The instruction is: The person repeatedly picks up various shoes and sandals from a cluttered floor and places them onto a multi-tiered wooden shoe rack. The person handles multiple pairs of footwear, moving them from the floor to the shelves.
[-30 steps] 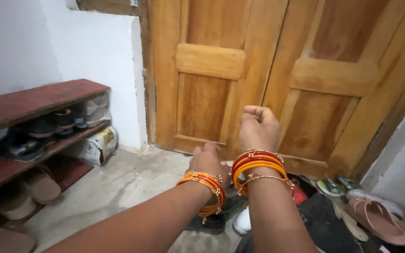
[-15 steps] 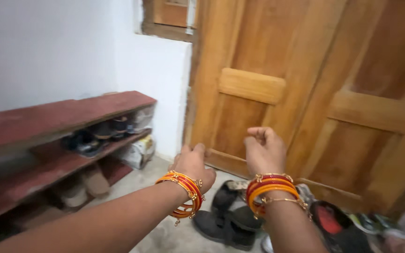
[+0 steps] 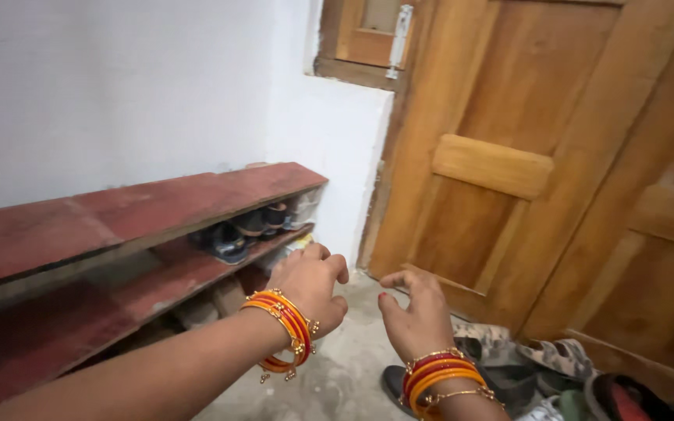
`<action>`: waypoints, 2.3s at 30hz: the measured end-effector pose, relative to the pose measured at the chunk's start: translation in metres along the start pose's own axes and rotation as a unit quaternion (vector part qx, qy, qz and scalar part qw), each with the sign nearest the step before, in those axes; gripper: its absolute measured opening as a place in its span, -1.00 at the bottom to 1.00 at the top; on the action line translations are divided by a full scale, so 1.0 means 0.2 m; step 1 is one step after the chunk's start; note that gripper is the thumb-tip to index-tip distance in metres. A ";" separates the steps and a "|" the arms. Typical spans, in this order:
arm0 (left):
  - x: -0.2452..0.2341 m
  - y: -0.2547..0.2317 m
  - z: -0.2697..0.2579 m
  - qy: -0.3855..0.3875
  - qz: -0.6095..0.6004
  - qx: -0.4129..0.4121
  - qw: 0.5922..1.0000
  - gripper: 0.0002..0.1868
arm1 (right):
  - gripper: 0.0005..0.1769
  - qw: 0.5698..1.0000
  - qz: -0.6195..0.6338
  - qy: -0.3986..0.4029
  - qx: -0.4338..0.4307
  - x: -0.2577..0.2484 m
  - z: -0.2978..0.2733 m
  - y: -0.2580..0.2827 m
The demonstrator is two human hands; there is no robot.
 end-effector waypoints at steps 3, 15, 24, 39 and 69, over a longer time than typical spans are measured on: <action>-0.06 0.16 -0.03 0.000 0.011 -0.006 1.000 -0.66 | -0.75 0.999 -0.023 0.027 -0.006 0.11 -0.06 0.05; -0.12 0.71 -0.29 0.042 0.049 -0.030 0.997 -0.65 | -0.76 0.990 -0.015 0.128 -0.051 0.67 -0.24 0.28; -0.25 1.10 -0.29 0.006 0.008 -0.078 0.997 -0.71 | -0.77 0.973 -0.076 0.209 -0.066 1.03 -0.33 0.63; -0.14 1.58 -0.24 0.105 0.126 -0.050 0.985 -0.49 | -0.76 0.945 -0.128 0.292 -0.069 1.60 -0.40 0.81; -0.07 1.49 -0.27 0.089 0.126 -0.067 0.986 -0.46 | -0.70 0.920 -0.214 0.294 -0.144 1.51 -0.21 0.76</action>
Point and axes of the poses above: each hand's wrist, its own z-axis towards the middle knuckle, its own x-axis out of the palm, y = z × x, the point moved 7 cm from there along z, towards the middle knuckle, and after that the axes turned 3 degrees about -y, right-handed, at the moved point
